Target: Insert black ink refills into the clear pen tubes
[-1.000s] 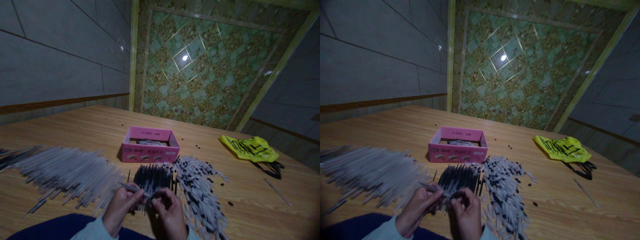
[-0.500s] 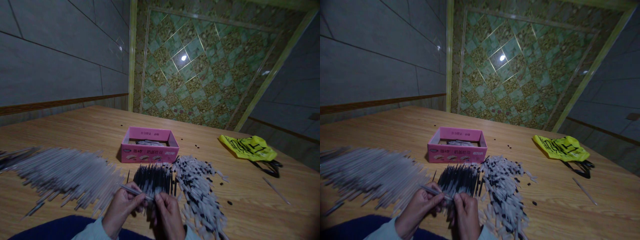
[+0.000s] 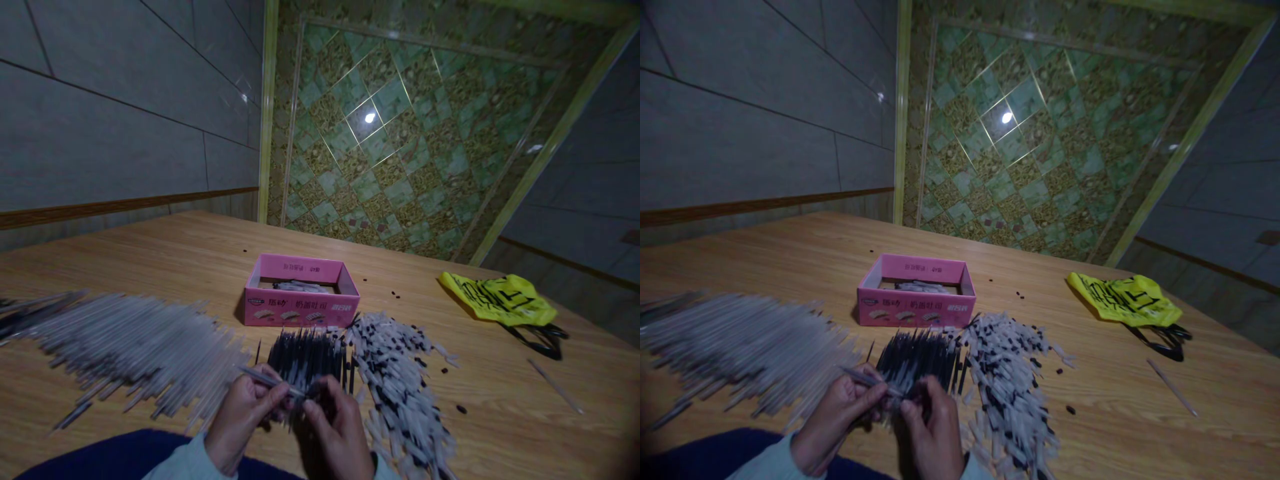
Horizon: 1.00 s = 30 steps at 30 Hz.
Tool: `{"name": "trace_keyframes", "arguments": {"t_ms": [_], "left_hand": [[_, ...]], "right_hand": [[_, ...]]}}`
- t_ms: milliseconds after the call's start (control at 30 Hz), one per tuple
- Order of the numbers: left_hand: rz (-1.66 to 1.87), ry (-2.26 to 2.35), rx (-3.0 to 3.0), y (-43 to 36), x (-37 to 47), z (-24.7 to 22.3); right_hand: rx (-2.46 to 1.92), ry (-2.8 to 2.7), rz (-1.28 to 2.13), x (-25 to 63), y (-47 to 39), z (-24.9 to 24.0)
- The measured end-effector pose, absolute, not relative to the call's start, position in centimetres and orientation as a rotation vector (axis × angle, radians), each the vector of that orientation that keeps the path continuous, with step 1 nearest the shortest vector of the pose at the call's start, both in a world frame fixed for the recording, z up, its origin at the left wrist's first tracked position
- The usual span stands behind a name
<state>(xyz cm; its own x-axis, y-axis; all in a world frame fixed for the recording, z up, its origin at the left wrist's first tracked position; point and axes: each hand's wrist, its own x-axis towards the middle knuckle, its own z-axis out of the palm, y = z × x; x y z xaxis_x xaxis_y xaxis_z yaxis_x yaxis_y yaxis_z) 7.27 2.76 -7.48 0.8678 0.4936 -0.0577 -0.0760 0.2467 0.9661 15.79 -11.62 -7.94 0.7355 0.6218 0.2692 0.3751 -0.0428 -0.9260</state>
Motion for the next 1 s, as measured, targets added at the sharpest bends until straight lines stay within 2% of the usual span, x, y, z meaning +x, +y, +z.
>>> {"name": "trace_keyframes", "arguments": {"t_ms": [133,300,467,700,900,1000], "left_hand": [[0.393,0.373,1.248,2.6,7.3,-7.1],[0.404,0.412,1.273,2.5,7.2,-7.1],[0.367,0.394,1.277,2.6,7.3,-7.4],[0.38,0.395,1.281,3.0,7.3,-8.0],[0.353,0.317,1.302,2.8,7.1,-7.7],[0.362,0.32,1.272,2.7,7.0,-7.2]], "right_hand": [[-1.657,-0.813,0.332,15.7,-11.7,-7.9],[-1.608,-0.784,0.259,15.7,-11.6,-7.9],[-1.596,-0.794,0.377,15.8,-11.6,-8.3],[-1.64,-0.865,0.301,15.9,-11.8,-7.9],[-1.447,-0.637,0.692,15.3,-11.0,-9.0],[-1.443,-0.604,0.723,15.7,-11.0,-9.0]]}}
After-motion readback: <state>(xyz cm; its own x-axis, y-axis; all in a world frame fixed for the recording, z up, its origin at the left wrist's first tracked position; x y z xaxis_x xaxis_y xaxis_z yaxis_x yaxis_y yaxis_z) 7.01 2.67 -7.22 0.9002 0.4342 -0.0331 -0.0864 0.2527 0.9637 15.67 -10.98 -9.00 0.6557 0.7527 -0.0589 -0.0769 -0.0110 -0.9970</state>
